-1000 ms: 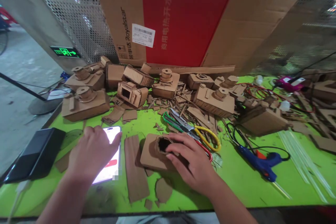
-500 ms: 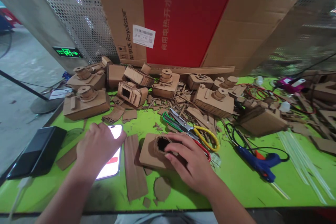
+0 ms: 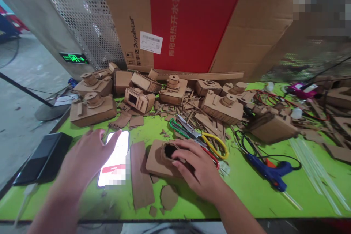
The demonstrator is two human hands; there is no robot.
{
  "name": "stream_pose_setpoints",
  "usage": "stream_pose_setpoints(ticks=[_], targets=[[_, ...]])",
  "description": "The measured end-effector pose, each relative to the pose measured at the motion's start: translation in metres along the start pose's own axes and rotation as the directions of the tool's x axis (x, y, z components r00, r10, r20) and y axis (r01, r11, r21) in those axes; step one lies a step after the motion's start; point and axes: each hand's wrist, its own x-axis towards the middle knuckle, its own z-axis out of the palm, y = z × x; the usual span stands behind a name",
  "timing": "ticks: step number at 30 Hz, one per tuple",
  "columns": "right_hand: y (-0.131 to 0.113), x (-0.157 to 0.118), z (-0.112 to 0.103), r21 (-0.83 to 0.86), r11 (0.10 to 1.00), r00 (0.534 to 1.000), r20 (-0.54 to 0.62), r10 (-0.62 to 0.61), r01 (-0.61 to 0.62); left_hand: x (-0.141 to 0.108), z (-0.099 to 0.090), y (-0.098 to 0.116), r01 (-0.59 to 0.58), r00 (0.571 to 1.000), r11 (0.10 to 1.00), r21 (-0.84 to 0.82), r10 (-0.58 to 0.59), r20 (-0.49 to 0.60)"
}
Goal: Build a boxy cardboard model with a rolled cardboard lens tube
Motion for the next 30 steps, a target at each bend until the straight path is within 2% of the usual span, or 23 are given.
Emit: stream_pose_setpoints(ticks=[3,6,7,9,10,12,14,19,24,30], targets=[[0.000,0.000,0.000,-0.006,1.000,1.000,0.005,0.004,-0.004,-0.017,-0.013,0.005,-0.044,0.998,0.997,-0.056,0.041,-0.057],[0.000,0.000,0.000,-0.005,1.000,1.000,0.001,-0.003,0.003,-0.046,-0.011,0.023,-0.154,0.988,0.940,-0.305,0.137,-0.076],[0.001,0.000,0.000,-0.003,1.000,1.000,-0.001,-0.005,0.005,-0.055,-0.008,0.031,-0.253,0.967,0.881,-0.399,0.229,-0.108],[0.001,-0.001,0.000,0.003,1.000,1.000,0.000,-0.011,0.011,-0.070,0.002,0.046,-0.428,0.903,0.770,-0.474,0.384,-0.193],[0.002,-0.001,0.000,0.007,1.000,1.000,-0.001,-0.016,0.016,-0.075,0.007,0.053,-0.484,0.874,0.734,-0.477,0.433,-0.219],[0.003,-0.001,0.000,0.015,0.999,1.000,-0.007,-0.030,0.030,-0.079,0.018,0.066,-0.619,0.782,0.627,-0.473,0.549,-0.296],[0.004,-0.001,0.000,0.021,0.999,0.999,-0.013,-0.039,0.040,-0.079,0.028,0.075,-0.687,0.721,0.560,-0.462,0.607,-0.335],[0.005,-0.001,0.000,0.056,0.998,1.000,-0.016,-0.015,0.015,-0.074,0.043,0.079,-0.711,0.693,0.560,-0.426,0.661,-0.288],[0.007,-0.003,-0.003,0.101,0.995,1.000,0.020,0.010,-0.012,-0.070,0.039,0.078,-0.738,0.640,0.516,-0.435,0.740,-0.208],[0.014,-0.003,-0.003,0.115,0.993,0.999,0.012,0.030,-0.031,-0.068,0.042,0.081,-0.737,0.630,0.495,-0.460,0.750,-0.202]])
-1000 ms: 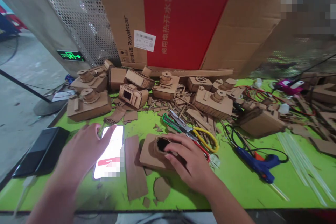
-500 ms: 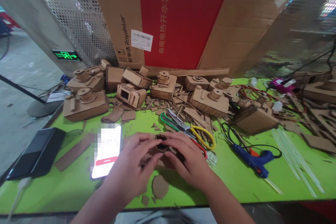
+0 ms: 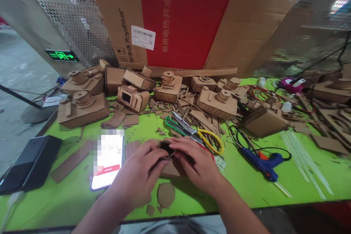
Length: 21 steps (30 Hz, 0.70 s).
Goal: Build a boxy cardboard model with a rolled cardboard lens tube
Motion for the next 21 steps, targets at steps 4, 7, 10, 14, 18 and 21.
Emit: stream_pose_setpoints(ticks=[4,7,10,14,18,21], targets=[[0.000,0.002,-0.002,0.008,1.000,1.000,0.011,0.005,-0.005,-0.003,0.008,0.002,0.052,0.998,0.998,0.023,-0.053,0.024],[-0.003,0.001,-0.003,-0.013,1.000,1.000,-0.007,0.001,-0.001,-0.006,0.012,0.006,0.068,0.998,0.996,0.066,-0.068,-0.001],[-0.004,0.001,-0.002,-0.022,1.000,0.999,-0.038,-0.008,0.007,-0.006,0.012,0.006,0.062,0.998,0.998,0.020,-0.062,-0.011],[-0.004,0.001,-0.001,-0.003,1.000,0.998,-0.054,-0.023,0.023,-0.002,0.008,0.000,0.052,0.999,0.995,-0.090,-0.052,-0.004],[-0.002,0.002,0.000,-0.006,0.999,0.997,-0.068,-0.042,0.042,-0.003,0.002,-0.005,0.147,0.989,0.983,-0.106,-0.149,-0.017],[-0.002,0.002,0.001,-0.022,0.999,0.996,-0.080,-0.032,0.030,-0.003,0.000,-0.008,0.186,0.980,0.981,-0.054,-0.189,-0.056]])
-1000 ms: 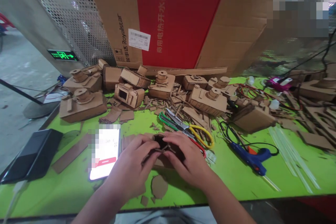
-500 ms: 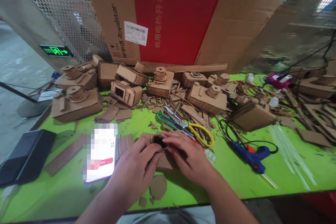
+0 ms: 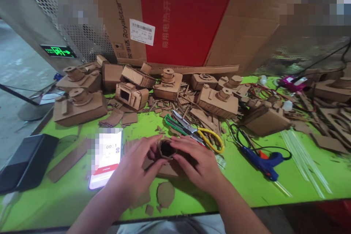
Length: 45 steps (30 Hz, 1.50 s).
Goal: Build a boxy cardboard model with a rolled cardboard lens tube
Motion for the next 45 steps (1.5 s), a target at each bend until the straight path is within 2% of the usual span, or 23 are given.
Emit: stream_pose_setpoints(ticks=[4,10,16,19,21,22,23,24,25,27,29,36,40,45], targets=[[-0.001,0.000,0.000,-0.005,1.000,1.000,0.000,0.013,-0.013,0.002,-0.001,-0.002,-0.057,0.998,0.998,0.039,0.059,-0.035],[-0.001,-0.001,0.000,-0.003,1.000,1.000,0.001,0.029,-0.029,0.006,-0.003,0.000,-0.022,0.999,1.000,0.018,0.023,-0.037],[-0.001,0.000,-0.001,0.039,0.999,0.998,0.041,-0.039,0.038,0.003,-0.001,-0.001,0.001,1.000,1.000,-0.004,-0.001,-0.012],[-0.002,0.000,0.002,0.014,0.999,0.999,0.024,-0.045,0.044,0.000,-0.010,-0.006,0.031,0.998,0.999,0.007,-0.032,0.048],[-0.002,0.000,0.004,-0.002,1.000,1.000,-0.005,-0.028,0.028,0.001,-0.024,-0.013,0.115,0.992,0.990,0.086,-0.119,0.041],[-0.003,-0.001,0.005,-0.006,1.000,1.000,-0.017,-0.020,0.020,0.002,-0.033,-0.018,0.199,0.980,0.965,0.169,-0.201,-0.009],[-0.003,-0.001,0.005,-0.009,1.000,1.000,-0.027,-0.014,0.013,0.004,-0.043,-0.023,0.313,0.950,0.905,0.290,-0.296,-0.102],[-0.003,-0.001,0.006,-0.012,1.000,0.999,-0.032,-0.011,0.011,0.005,-0.052,-0.028,0.415,0.909,0.807,0.420,-0.391,-0.146],[-0.003,-0.001,0.006,-0.014,1.000,0.999,-0.033,-0.010,0.010,0.007,-0.059,-0.032,0.470,0.869,0.698,0.540,-0.474,-0.143],[-0.003,-0.002,0.006,-0.015,1.000,0.999,-0.036,-0.010,0.009,0.011,-0.069,-0.040,0.533,0.785,0.542,0.650,-0.604,-0.139],[-0.003,-0.002,0.006,-0.009,1.000,0.999,-0.034,-0.006,0.006,0.015,-0.069,-0.043,0.544,0.734,0.478,0.690,-0.669,-0.116],[-0.001,-0.002,0.006,0.000,1.000,0.999,-0.032,-0.003,0.003,0.026,-0.060,-0.034,0.512,0.681,0.429,0.745,-0.731,-0.047],[-0.001,-0.002,0.006,-0.003,1.000,1.000,-0.029,-0.009,0.009,0.029,-0.063,-0.033,0.504,0.688,0.437,0.745,-0.725,-0.040],[-0.003,-0.001,0.005,-0.010,1.000,0.999,-0.038,-0.021,0.021,0.024,-0.072,-0.044,0.522,0.686,0.480,0.705,-0.728,-0.012]])
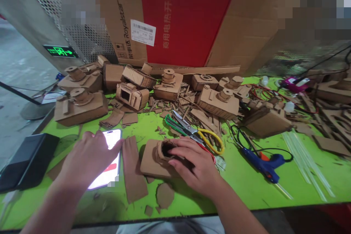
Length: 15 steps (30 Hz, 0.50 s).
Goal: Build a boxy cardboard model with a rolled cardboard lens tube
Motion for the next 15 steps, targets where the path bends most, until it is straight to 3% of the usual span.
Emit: stream_pose_setpoints(ticks=[7,10,15], targets=[[-0.001,0.001,0.000,0.006,1.000,1.000,0.001,0.007,-0.007,0.004,0.013,-0.021,-0.058,0.994,0.998,0.003,0.058,-0.089],[-0.001,0.000,0.000,0.001,1.000,1.000,0.001,0.006,-0.006,0.007,0.017,-0.027,-0.100,0.992,0.995,0.022,0.101,-0.075],[0.000,0.000,0.000,-0.006,1.000,1.000,-0.005,0.003,-0.003,0.003,0.015,-0.019,-0.079,0.994,0.996,0.029,0.081,-0.074]])
